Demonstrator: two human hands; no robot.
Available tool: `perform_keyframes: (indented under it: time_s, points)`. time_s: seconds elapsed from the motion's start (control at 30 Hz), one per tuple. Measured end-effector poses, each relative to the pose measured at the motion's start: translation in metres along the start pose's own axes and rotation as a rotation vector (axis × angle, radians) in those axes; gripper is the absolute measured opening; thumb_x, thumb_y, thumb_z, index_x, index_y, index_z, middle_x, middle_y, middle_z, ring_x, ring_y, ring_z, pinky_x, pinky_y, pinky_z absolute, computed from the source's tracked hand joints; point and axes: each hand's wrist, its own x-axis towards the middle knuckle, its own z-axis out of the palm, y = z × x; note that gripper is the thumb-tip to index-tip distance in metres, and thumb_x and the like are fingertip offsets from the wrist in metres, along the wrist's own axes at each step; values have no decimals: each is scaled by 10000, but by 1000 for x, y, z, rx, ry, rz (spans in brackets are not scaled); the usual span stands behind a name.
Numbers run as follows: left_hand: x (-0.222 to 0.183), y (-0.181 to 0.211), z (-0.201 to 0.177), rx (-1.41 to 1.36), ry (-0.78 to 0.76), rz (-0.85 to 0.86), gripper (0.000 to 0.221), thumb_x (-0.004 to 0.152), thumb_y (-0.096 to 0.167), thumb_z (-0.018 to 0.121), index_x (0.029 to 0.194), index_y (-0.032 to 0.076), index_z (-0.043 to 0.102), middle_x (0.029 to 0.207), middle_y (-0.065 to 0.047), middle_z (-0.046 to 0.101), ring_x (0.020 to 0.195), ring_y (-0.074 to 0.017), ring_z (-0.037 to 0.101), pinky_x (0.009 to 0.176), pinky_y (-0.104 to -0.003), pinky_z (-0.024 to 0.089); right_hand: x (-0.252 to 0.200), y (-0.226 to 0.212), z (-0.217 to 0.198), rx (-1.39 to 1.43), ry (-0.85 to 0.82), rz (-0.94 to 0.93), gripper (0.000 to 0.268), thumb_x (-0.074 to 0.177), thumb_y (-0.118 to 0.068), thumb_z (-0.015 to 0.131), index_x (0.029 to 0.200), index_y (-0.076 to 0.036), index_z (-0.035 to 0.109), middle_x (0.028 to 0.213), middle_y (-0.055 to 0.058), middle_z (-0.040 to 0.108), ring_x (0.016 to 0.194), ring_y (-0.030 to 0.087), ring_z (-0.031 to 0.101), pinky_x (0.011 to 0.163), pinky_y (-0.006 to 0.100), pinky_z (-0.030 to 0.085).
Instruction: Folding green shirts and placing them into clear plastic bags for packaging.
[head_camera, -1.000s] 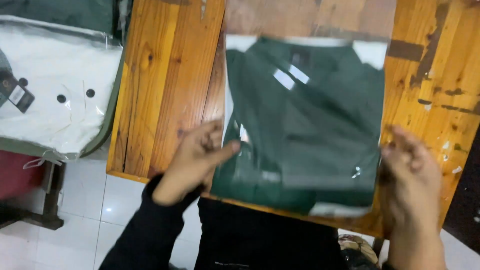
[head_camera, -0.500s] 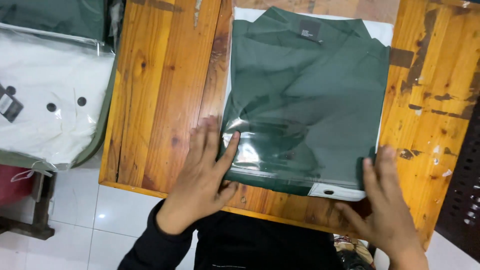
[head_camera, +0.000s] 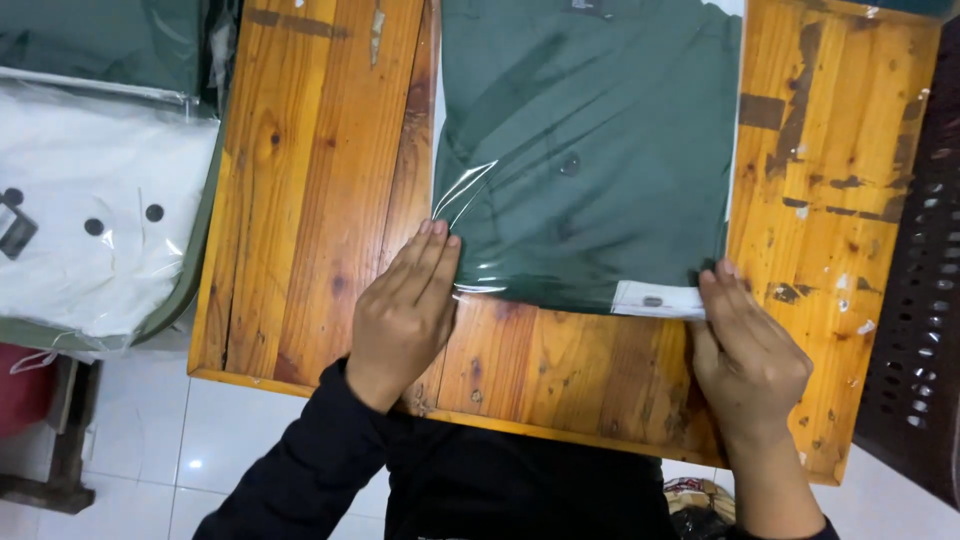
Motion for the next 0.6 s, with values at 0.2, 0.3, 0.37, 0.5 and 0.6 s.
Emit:
perform_keyframes:
  time_s: [0.2, 0.3, 0.37, 0.5, 0.6]
  points:
    - [-12, -7, -5, 52, -182, -100, 675, 1070, 297, 614, 1535, -93, 320, 1591, -312, 389, 1490, -460, 410, 1270, -549, 353, -8, 5, -4, 189, -177, 117, 729, 973, -153, 694, 1541, 174, 374, 1596, 357, 413, 1447, 514, 477, 1194, 620, 418]
    - [-5, -2, 0, 14, -210, -142, 640, 1045, 203, 629, 1539, -77, 333, 1564, -298, 446, 1490, -481, 374, 1252, -617, 310, -5, 2, 1, 114, -248, 232, 634, 1018, -105, 620, 1587, 89, 417, 1439, 235, 650, 1501, 441, 456, 1041, 613, 454]
    - [9, 13, 0, -67, -12, -212, 454, 979, -73, 520, 1425, -148, 481, 1391, -310, 623, 1318, -410, 624, 1173, -478, 482, 15, -9, -4, 263, -52, 207, 383, 1046, 143, 549, 1420, 167, 630, 965, 203, 681, 880, 344, 663, 823, 427, 542]
    - [13, 53, -17, -254, 240, -297, 490, 1079, -49, 558, 1547, 11, 428, 895, -99, 657, 679, -203, 542, 645, -348, 442, -3, -16, -15, 190, 198, 263, 242, 1053, 152, 847, 1271, 223, 773, 841, 251, 713, 583, 170, 402, 562, 354, 365]
    - [-1, 74, -29, -434, 366, -457, 375, 994, -106, 584, 1366, -61, 581, 1264, -236, 728, 821, -181, 751, 689, -284, 551, -32, -19, -22, 185, 252, 372, 92, 992, 205, 854, 1062, 190, 797, 855, 253, 727, 622, 179, 488, 607, 347, 373]
